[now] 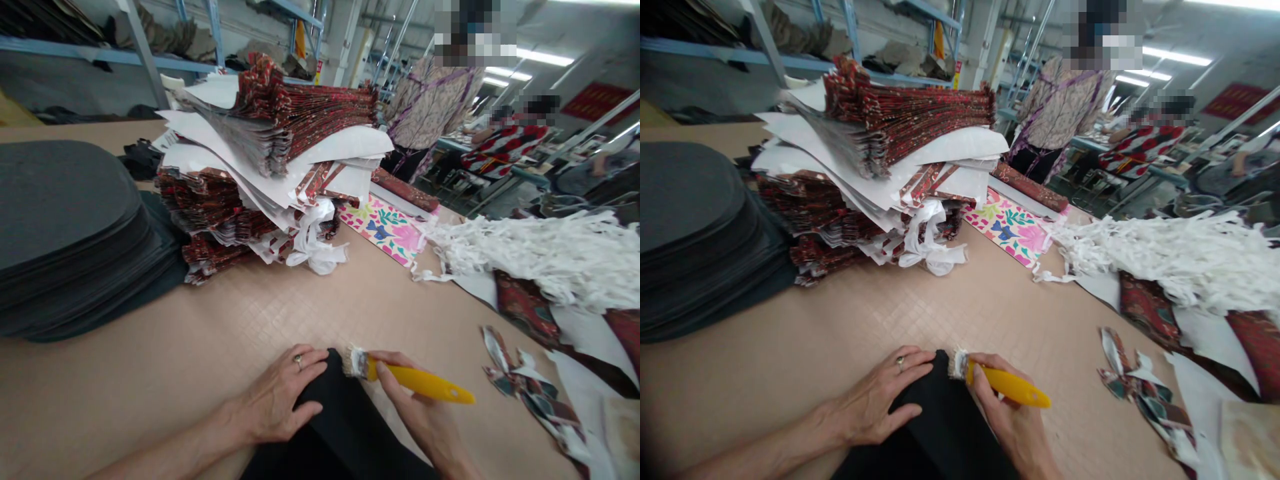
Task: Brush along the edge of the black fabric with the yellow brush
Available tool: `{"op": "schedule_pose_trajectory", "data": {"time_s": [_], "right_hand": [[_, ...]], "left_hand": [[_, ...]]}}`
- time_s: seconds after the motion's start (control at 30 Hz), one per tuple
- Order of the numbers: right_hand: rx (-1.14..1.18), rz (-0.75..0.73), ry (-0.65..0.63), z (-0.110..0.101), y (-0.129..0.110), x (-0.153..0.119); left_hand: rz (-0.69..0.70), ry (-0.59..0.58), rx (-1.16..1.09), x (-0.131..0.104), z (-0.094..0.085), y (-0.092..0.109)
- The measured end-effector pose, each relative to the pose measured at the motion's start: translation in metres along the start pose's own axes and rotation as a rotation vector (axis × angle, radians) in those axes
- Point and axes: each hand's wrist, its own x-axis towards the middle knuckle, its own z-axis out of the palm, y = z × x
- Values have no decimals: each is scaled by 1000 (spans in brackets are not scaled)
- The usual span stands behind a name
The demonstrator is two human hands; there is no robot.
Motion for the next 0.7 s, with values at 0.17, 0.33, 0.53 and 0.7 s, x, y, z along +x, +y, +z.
{"op": "schedule_pose_trajectory", "data": {"time_s": [0.17, 0.33, 0.53, 0.7], "right_hand": [[63, -29, -55, 14, -4, 9], [-58, 6, -115, -30, 10, -27], [-40, 53, -41, -49, -10, -43], [96, -27, -68, -9, -11, -18]], "left_hand": [[25, 13, 13, 0, 1, 0], [29, 21, 46, 0, 5, -4], [61, 24, 56, 1, 3, -5], [131, -3, 110, 3, 3, -5]]}}
